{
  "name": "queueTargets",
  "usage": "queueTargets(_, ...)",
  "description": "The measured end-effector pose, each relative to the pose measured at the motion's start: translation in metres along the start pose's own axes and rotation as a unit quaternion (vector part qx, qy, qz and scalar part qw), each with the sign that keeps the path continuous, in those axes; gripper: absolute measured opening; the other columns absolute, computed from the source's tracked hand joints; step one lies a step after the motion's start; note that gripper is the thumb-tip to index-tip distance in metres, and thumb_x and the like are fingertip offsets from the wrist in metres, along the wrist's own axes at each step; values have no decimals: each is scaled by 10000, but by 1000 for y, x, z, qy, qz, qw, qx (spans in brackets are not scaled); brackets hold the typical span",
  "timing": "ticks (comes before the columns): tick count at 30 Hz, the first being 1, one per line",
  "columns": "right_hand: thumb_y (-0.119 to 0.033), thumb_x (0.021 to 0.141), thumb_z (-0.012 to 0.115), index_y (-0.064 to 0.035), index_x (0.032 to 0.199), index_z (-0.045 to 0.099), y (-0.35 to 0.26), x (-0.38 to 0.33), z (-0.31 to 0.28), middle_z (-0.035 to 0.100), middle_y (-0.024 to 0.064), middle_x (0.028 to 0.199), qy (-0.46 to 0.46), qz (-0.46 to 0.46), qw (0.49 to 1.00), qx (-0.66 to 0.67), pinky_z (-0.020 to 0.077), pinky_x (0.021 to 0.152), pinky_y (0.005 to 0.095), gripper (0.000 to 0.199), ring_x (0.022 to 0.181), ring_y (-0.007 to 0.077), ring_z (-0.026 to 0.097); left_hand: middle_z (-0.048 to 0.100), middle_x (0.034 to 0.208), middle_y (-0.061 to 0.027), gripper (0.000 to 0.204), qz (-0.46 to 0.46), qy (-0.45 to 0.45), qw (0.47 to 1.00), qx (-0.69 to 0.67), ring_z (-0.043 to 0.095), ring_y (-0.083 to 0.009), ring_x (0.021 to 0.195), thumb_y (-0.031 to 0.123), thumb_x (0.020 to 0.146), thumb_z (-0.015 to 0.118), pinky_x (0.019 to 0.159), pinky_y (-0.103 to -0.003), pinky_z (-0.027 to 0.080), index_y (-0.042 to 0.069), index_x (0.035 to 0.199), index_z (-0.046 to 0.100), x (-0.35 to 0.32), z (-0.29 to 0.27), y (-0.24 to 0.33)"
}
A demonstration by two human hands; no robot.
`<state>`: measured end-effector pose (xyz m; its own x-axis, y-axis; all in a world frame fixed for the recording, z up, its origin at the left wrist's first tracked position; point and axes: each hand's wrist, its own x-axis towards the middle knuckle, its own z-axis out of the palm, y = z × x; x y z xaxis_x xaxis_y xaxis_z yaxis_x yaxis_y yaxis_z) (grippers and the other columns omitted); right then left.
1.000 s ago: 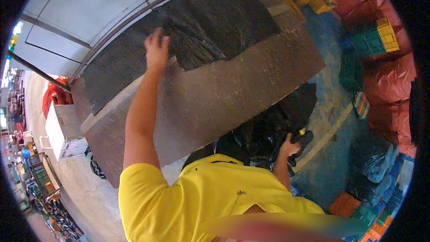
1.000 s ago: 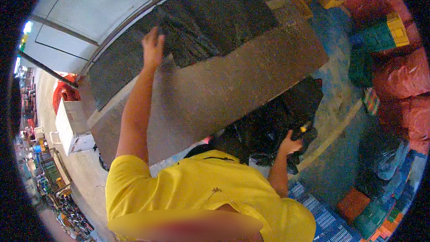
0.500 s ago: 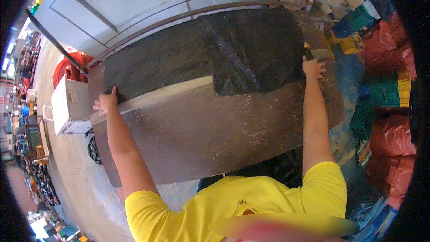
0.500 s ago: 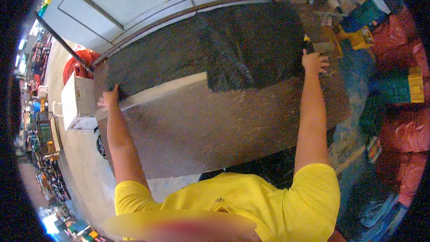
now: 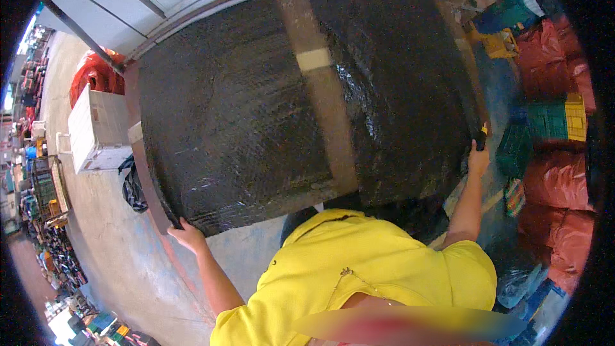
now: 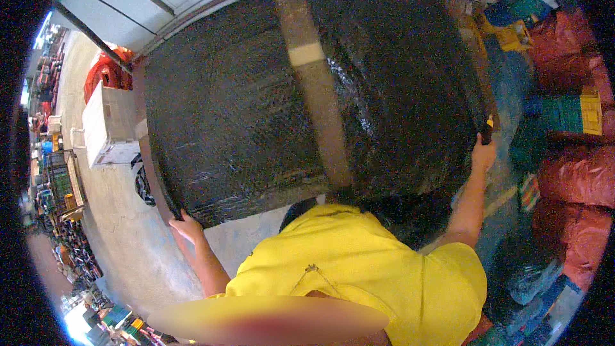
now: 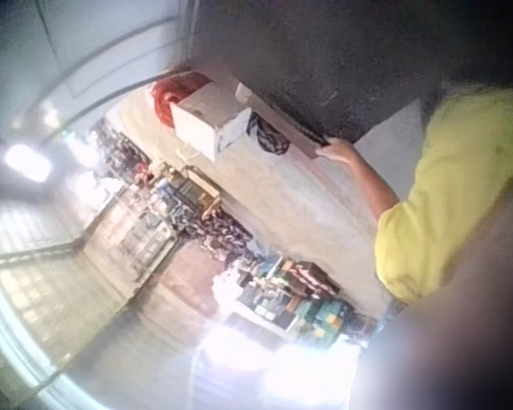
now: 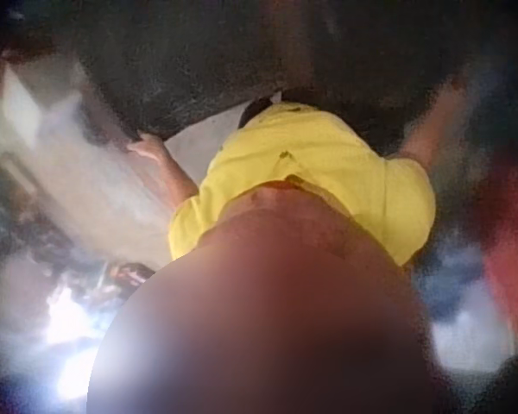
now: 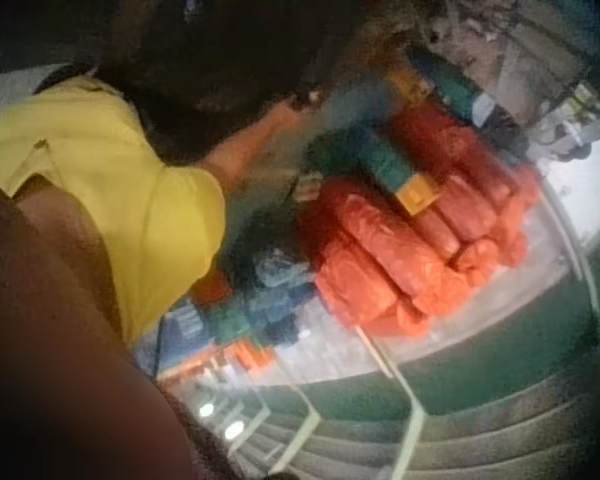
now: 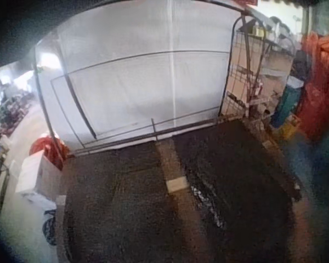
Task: The person uses a yellow utility knife to cut a large black plastic sheet on a workbench. They repeatedly lift, fold, and slice the sheet into smaller pieces, then gather the cut pieces into a pile.
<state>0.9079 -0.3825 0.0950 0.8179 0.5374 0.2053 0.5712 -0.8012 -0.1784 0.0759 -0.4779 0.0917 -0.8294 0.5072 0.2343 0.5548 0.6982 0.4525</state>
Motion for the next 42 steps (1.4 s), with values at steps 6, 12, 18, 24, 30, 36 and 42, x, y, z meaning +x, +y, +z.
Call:
queueTargets(6, -546, 838, 603, -12, 1164, 576, 32, -34, 1, 645, 240, 1043, -86, 32, 993, -69, 479, 819, 483, 627, 964, 418, 618, 561, 966, -261, 436, -20, -30, 999, -7, 560, -440, 905, 265, 882, 656, 811, -470, 437, -50, 1098, 446, -48, -19, -38)
queueTargets(12, -501, 856, 612, 3, 1218, 568, 21, -39, -1, 622, 233, 1067, 44, 26, 985, -165, 466, 855, 469, 623, 1006, 399, 579, 642, 998, -120, 322, -49, -135, 967, -210, 580, -224, 896, 142, 838, 693, 839, -329, 447, -67, 1061, 590, -40, -11, -62)
queueTargets(18, -514, 846, 609, -1, 1075, 659, -82, -22, 6, 595, 263, 1011, 156, -222, 962, -21, 459, 841, 476, 564, 996, 402, 547, 498, 1264, -239, 764, -55, 23, 992, 110, 414, -382, 1224, 310, 734, 756, 1052, -462, 302, -45, 1321, 421, -11, -13, -36)
queueTargets(24, -422, 854, 655, -8, 1357, 373, -275, -87, -1, 625, 126, 796, -250, -125, 897, 341, 492, 429, 323, 710, 476, 207, 588, 466, 1362, -187, 495, 263, -1, 965, 3, 358, -381, 1314, 152, 797, 646, 1090, -485, 270, -10, 1248, 525, 74, 37, 86)
queueTargets(30, -222, 923, 582, -110, 1303, 460, -482, -295, -16, 627, 117, 866, -317, -514, 737, 304, 504, 611, 344, 414, 657, 179, 605, 157, 1553, -172, 830, 165, -121, 969, 138, 98, -297, 1450, 565, 911, 400, 1156, -490, 80, -6, 1476, 190, 106, 109, 125)
queueTargets(36, -327, 893, 574, -237, 1195, 572, -605, -504, -56, 663, 127, 964, -223, -781, 532, 240, 542, 734, 467, 315, 881, 342, 660, 154, 1558, -153, 860, 195, -78, 967, 142, 95, -273, 1453, 633, 906, 347, 1158, -476, 75, 1, 1473, 211, 85, 104, 91)
queueTargets(42, -327, 911, 551, -267, 1250, 558, -606, -428, -23, 664, 100, 994, -201, -855, 463, 122, 538, 793, 452, 345, 943, 307, 654, 163, 1550, -182, 871, 188, -98, 967, 139, 89, -293, 1452, 614, 899, 381, 1157, -475, 67, -24, 1466, 209, 89, 102, 97)
